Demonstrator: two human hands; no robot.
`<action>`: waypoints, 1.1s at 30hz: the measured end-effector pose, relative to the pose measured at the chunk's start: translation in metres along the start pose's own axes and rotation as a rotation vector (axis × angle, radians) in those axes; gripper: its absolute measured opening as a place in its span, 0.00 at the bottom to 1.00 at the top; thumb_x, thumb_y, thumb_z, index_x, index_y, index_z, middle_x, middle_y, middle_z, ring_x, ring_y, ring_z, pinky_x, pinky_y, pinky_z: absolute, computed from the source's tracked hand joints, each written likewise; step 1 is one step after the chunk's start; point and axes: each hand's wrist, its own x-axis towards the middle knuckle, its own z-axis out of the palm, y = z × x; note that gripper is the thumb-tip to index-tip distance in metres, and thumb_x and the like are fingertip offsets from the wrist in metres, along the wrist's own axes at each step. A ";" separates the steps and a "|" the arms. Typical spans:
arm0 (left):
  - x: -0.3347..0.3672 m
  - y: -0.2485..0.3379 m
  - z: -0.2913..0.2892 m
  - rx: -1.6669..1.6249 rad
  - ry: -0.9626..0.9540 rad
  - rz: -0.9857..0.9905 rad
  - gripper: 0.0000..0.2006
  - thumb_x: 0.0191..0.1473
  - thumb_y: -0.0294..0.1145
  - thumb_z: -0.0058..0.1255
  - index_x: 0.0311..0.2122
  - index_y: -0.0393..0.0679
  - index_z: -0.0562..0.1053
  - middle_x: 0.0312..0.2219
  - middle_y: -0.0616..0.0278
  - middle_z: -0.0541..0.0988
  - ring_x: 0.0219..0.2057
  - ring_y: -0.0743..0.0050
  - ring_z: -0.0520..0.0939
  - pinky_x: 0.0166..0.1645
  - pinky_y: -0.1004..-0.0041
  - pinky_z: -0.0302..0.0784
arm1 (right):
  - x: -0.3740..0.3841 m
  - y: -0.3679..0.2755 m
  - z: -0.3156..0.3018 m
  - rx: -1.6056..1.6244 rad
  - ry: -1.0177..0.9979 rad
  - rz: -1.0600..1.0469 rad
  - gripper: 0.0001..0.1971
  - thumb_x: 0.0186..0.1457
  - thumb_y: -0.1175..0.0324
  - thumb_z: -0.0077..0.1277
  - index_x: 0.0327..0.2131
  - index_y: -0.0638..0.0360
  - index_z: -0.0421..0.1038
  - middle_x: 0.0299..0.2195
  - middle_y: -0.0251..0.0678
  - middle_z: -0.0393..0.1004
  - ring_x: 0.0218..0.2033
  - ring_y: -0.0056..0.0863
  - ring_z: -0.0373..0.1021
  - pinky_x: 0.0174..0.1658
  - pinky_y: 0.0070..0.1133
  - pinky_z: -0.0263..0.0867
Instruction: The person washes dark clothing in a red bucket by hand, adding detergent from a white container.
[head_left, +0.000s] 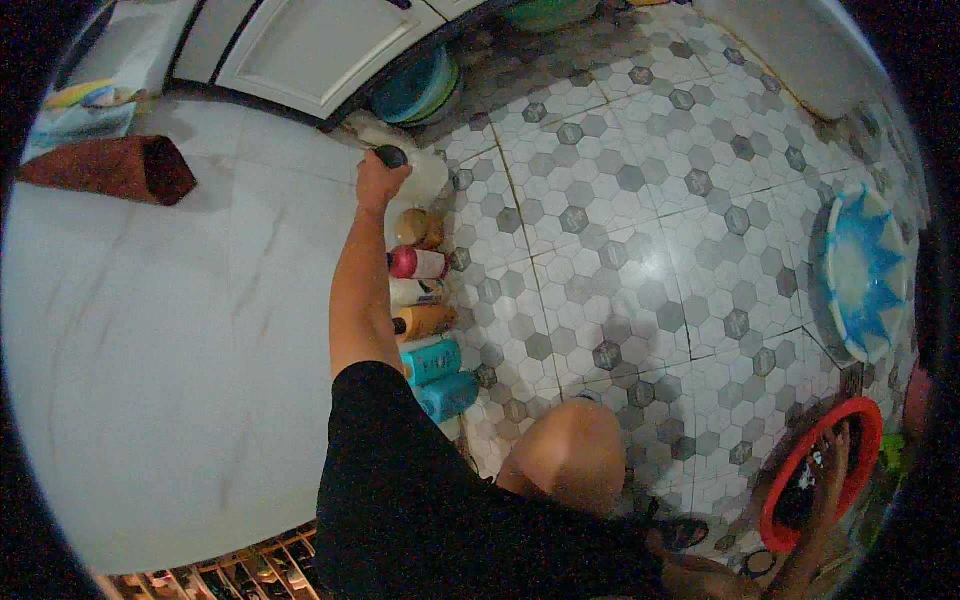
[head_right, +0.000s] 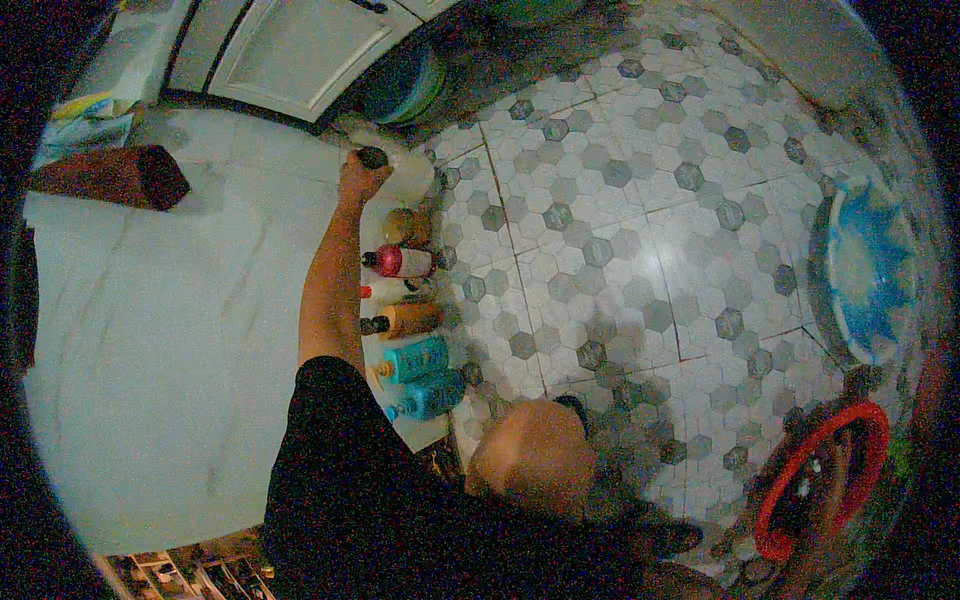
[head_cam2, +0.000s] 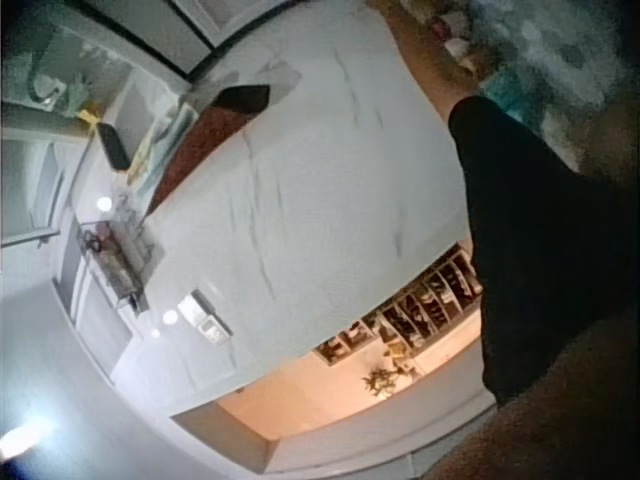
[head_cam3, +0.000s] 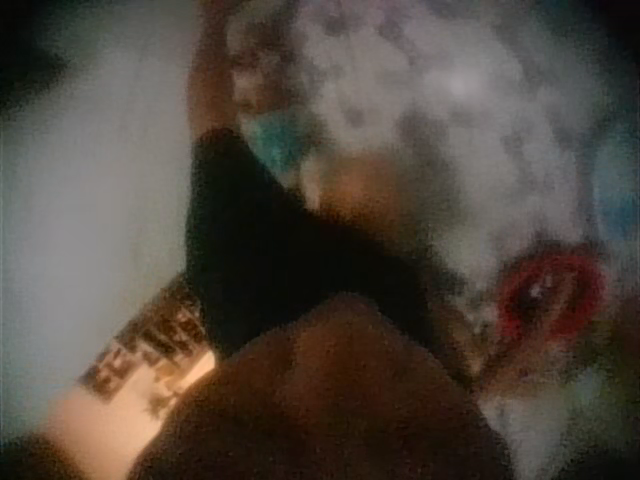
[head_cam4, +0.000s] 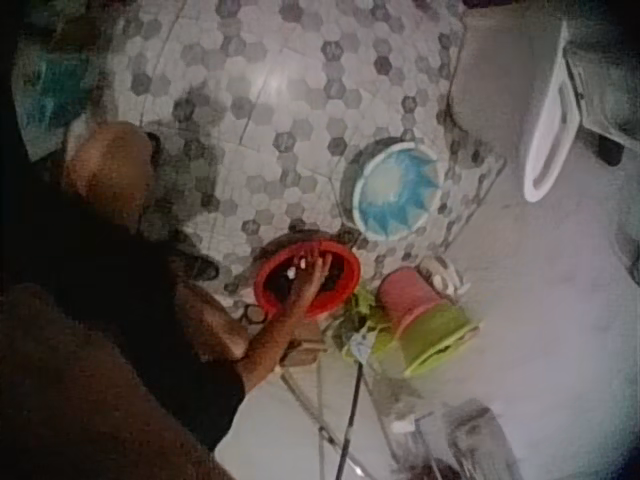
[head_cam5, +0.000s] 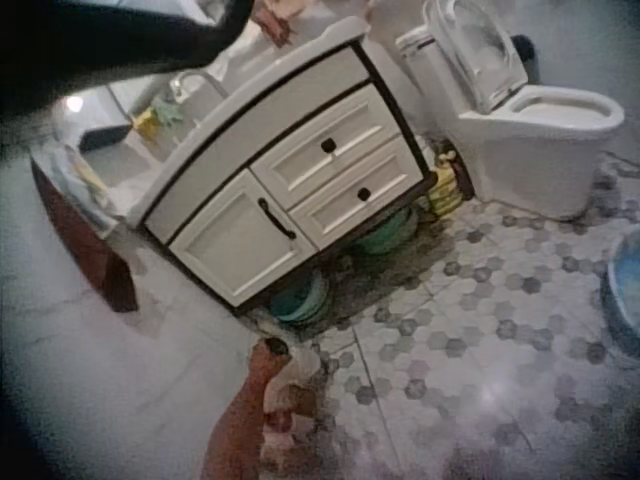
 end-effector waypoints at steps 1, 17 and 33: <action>0.008 -0.013 0.006 0.024 -0.019 -0.016 0.47 0.35 0.52 0.66 0.58 0.40 0.59 0.51 0.40 0.68 0.50 0.38 0.74 0.53 0.55 0.72 | -0.003 0.001 -0.001 -0.027 -0.032 -0.024 0.35 0.60 0.44 0.44 0.67 0.38 0.47 0.62 0.33 0.60 0.58 0.33 0.62 0.48 0.30 0.63; 0.097 -0.193 0.056 0.391 0.080 0.152 0.29 0.43 0.52 0.57 0.49 0.47 0.72 0.43 0.46 0.77 0.44 0.42 0.79 0.47 0.50 0.77 | 0.011 0.047 -0.032 0.077 -0.114 0.053 0.35 0.59 0.46 0.46 0.66 0.39 0.49 0.62 0.36 0.59 0.61 0.36 0.57 0.56 0.42 0.55; 0.103 -0.068 0.061 0.446 0.528 0.674 0.30 0.55 0.53 0.53 0.53 0.37 0.67 0.44 0.43 0.74 0.45 0.44 0.76 0.43 0.51 0.75 | -0.060 0.010 -0.013 0.030 0.434 -0.019 0.39 0.52 0.52 0.59 0.63 0.57 0.55 0.54 0.40 0.68 0.58 0.36 0.62 0.57 0.36 0.60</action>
